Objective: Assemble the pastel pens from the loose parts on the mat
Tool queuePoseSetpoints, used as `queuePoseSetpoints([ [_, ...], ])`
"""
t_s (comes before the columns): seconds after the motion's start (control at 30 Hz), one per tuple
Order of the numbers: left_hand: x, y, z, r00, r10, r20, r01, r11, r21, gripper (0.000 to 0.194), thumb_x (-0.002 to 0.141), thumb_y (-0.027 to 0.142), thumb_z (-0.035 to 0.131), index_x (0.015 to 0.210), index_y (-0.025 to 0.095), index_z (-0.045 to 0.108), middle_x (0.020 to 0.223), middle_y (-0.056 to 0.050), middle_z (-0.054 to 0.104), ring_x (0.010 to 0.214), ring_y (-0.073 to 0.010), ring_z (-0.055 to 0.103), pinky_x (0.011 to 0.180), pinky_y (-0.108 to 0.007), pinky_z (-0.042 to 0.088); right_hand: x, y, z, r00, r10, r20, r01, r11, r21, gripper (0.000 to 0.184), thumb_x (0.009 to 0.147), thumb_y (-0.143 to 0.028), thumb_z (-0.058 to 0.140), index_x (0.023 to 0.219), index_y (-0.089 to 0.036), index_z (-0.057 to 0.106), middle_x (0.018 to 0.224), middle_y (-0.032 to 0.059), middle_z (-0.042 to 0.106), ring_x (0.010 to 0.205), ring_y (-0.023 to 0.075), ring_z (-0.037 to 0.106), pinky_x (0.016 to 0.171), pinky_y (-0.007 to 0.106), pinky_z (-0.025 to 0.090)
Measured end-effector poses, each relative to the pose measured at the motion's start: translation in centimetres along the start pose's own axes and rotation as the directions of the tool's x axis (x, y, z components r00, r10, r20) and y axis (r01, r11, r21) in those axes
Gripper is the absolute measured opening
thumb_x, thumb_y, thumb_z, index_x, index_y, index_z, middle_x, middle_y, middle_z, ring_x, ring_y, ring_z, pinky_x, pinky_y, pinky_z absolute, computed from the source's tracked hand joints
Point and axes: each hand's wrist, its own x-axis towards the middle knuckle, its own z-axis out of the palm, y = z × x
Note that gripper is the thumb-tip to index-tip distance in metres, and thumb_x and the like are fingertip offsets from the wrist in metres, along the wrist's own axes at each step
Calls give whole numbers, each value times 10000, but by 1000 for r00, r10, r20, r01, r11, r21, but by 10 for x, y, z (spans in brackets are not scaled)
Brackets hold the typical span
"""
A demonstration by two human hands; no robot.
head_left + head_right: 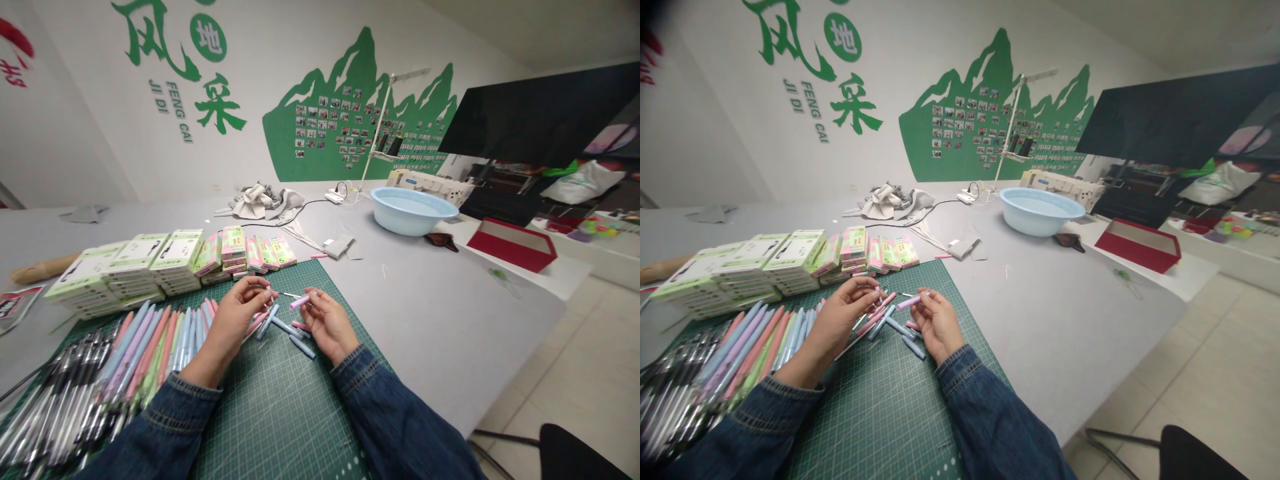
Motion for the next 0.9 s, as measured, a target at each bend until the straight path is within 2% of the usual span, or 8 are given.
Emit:
queuePoseSetpoints([
  [0.2,2,-3,-11,999,17,-45,-13,996,83,268,740,347,673,919,181,563,773,-15,675,708,-136,617,626,-223,444,4,3,-5,996,49,-74,-48,999,13,92,752,-123,670,818,-140,609,701,20,614,608,99,610,577,209,544],
  [0.3,2,-6,-15,1000,-16,-7,16,993,117,253,724,336,684,882,181,560,727,0,657,679,-138,616,613,-229,457,4,5,-7,994,88,-64,-89,996,-11,95,768,-132,648,847,-142,596,693,27,624,585,122,622,544,250,548],
  [0.4,-1,-9,-13,998,-48,51,43,995,85,254,719,339,689,865,185,548,708,-2,655,684,-153,630,629,-254,485,4,8,-7,996,83,-34,-83,996,-14,124,763,-118,644,863,-146,576,709,38,644,584,133,635,548,268,548],
  [0.6,-6,-7,-4,994,-68,90,70,997,-28,276,717,344,693,881,190,533,830,-35,688,760,-166,650,721,-298,506,5,11,-9,994,105,-17,-105,994,26,163,747,-107,667,831,-155,535,785,75,677,652,161,671,567,274,551],
  [0.7,-7,-3,-3,996,-36,79,35,999,19,241,724,330,678,876,194,548,770,-6,662,723,-145,623,686,-261,481,5,9,-9,988,153,31,-155,982,104,111,771,-81,632,820,-140,551,779,68,670,644,134,655,583,248,554],
  [0.8,-7,1,-3,998,-13,63,7,996,85,221,713,329,669,848,189,564,694,17,615,658,-134,588,626,-243,451,3,6,-8,973,171,154,-198,964,180,79,786,-57,610,835,-115,586,753,57,653,651,100,630,626,196,544],
  [0.9,-6,3,-4,994,-6,107,-3,996,90,214,720,321,661,859,186,571,684,14,606,651,-137,578,619,-250,446,-1,3,-4,952,159,261,-208,962,176,82,801,-71,607,875,-105,609,777,54,647,660,86,610,643,182,537],
])
